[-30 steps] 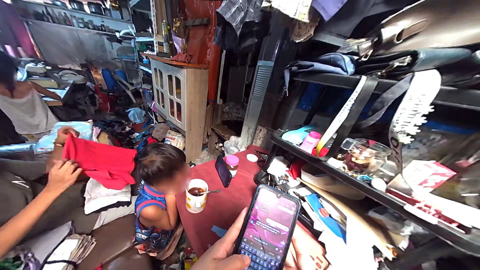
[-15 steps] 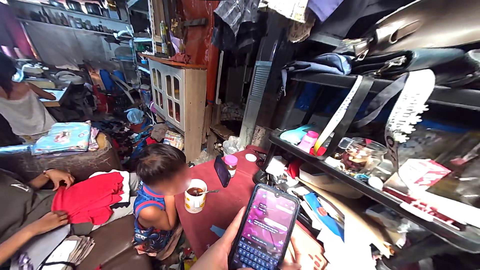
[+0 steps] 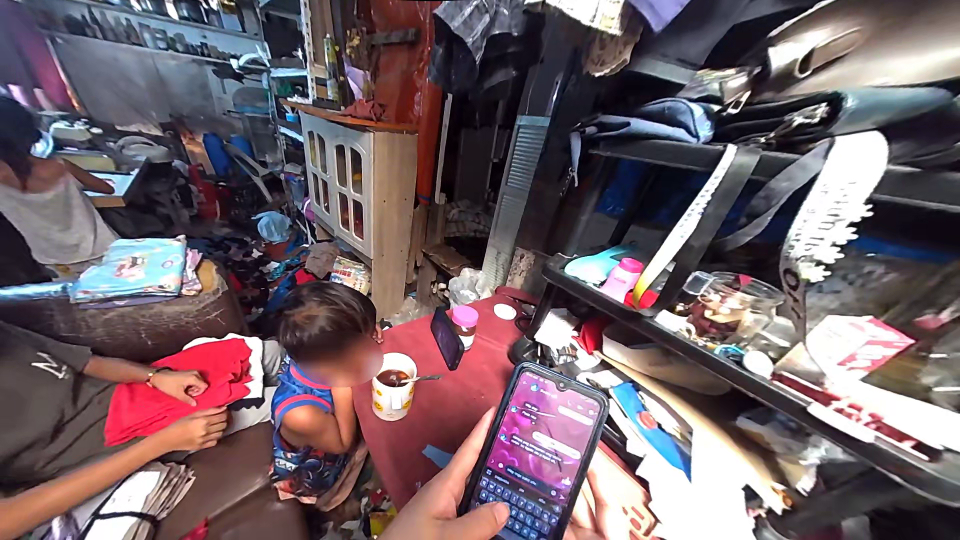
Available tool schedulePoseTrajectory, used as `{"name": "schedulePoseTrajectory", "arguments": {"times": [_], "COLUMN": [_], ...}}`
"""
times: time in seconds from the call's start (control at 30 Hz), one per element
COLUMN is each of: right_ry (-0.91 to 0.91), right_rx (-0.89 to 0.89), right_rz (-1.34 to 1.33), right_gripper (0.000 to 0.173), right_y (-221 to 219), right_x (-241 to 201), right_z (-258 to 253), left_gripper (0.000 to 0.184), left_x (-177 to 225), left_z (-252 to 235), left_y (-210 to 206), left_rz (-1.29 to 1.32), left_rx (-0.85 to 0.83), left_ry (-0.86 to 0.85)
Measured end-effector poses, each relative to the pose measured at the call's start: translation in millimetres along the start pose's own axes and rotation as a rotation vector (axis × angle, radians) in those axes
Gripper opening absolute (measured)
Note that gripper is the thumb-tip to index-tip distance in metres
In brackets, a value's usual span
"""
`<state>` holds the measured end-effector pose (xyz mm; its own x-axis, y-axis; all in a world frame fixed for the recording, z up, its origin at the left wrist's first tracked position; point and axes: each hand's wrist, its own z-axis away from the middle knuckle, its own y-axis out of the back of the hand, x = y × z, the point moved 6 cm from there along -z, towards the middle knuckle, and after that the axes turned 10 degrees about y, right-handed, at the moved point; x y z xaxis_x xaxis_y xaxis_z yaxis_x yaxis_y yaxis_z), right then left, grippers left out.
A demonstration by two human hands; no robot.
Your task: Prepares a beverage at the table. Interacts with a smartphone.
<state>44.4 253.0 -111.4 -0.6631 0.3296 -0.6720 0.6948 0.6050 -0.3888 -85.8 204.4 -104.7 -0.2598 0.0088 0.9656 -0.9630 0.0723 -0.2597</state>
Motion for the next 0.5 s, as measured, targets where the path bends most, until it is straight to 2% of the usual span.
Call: {"name": "schedulePoseTrajectory", "arguments": {"times": [0.1, 0.37, 0.5], "right_ry": [0.018, 0.030, 0.026], "right_rx": [-0.002, 0.001, 0.046], "right_rz": [0.011, 0.043, 0.078], "right_gripper": [0.083, 0.077, 0.065], "right_y": [-2.3, -7.9, -8.6], "right_x": [-5.2, -5.1, -4.6], "right_z": [0.3, -0.2, -0.7], "left_gripper": [0.083, 0.079, 0.080], "left_x": [2.2, 4.8, 4.1], "left_z": [2.7, 5.9, 5.4], "left_y": [-4.3, -7.2, -7.4], "left_rz": [-0.006, -0.132, -0.106], "left_rx": [-0.004, 0.224, 0.189], "left_ry": [-0.060, -0.154, -0.145]}}
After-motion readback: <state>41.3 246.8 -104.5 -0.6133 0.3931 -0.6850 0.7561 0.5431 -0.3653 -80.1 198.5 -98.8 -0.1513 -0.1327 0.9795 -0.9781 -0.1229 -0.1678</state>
